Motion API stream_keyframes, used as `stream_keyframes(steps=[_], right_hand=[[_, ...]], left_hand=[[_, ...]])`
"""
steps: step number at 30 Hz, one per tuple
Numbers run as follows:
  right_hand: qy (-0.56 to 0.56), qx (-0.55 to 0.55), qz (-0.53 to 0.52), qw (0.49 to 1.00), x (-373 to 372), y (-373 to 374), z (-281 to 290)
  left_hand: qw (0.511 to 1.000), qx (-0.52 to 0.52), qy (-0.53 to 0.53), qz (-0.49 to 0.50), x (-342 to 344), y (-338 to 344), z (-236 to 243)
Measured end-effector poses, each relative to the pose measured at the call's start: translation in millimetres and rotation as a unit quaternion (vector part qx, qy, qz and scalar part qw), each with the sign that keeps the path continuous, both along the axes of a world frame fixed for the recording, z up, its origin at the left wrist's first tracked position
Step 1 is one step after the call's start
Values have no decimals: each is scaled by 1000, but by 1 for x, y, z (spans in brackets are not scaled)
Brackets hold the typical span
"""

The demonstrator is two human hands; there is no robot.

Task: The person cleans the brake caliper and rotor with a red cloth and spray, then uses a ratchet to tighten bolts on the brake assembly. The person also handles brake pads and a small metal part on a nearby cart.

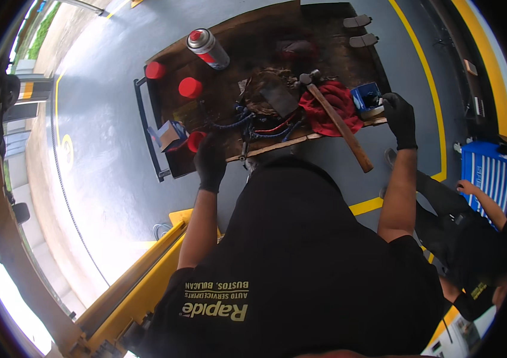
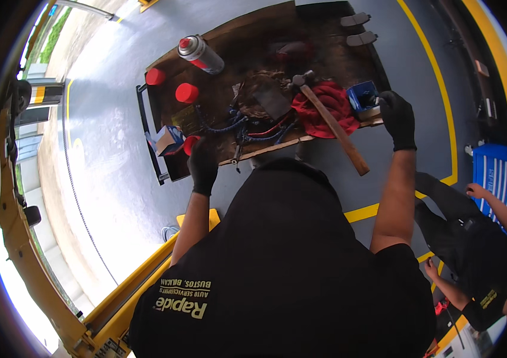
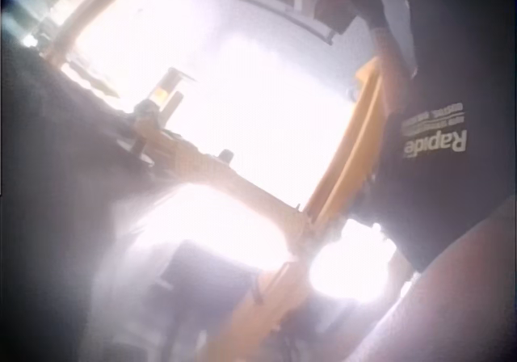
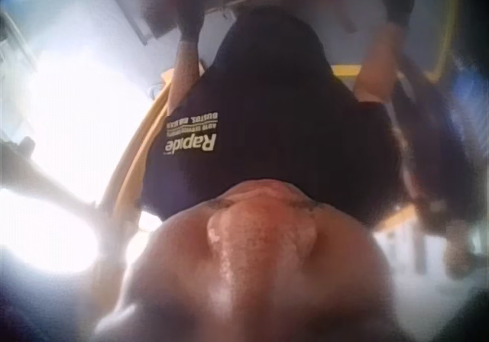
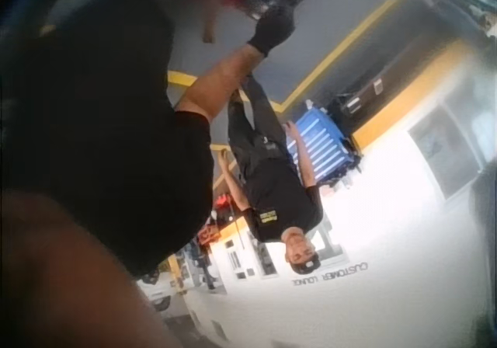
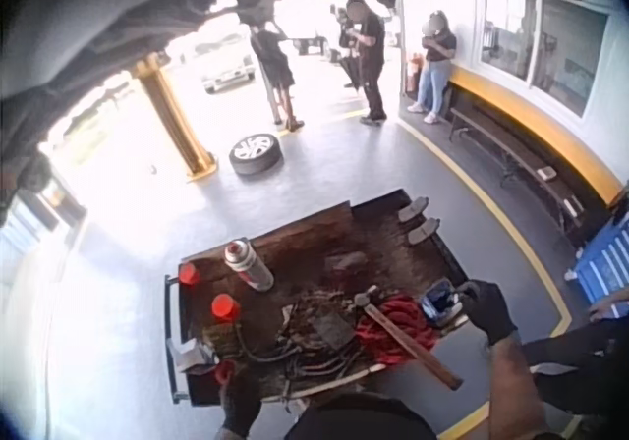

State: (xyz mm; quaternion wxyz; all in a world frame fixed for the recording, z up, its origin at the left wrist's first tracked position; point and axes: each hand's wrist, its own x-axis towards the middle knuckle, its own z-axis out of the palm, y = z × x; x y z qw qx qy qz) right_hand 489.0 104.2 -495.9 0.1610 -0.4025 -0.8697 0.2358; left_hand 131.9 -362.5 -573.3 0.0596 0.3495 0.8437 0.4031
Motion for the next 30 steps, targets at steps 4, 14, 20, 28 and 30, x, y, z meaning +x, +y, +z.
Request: stream_keyframes(steps=[4, 14, 20, 28, 30], right_hand=[[31, 52, -2, 998, 0, 4, -1], [-24, 33, 35, 999, 0, 2, -6], [80, 24, -4, 996, 32, 14, 3], [17, -17, -47, 999, 7, -3, 9], [23, 18, -45, 999, 10, 2, -6]], left_hand=[[994, -59, 55, -68, -27, 83, 33], [900, -293, 219, -236, -47, 70, 22], [945, -304, -103, -68, 53, 67, 86], [958, -281, 27, -50, 64, 46, 52], [964, -262, 40, -26, 66, 46, 55]])
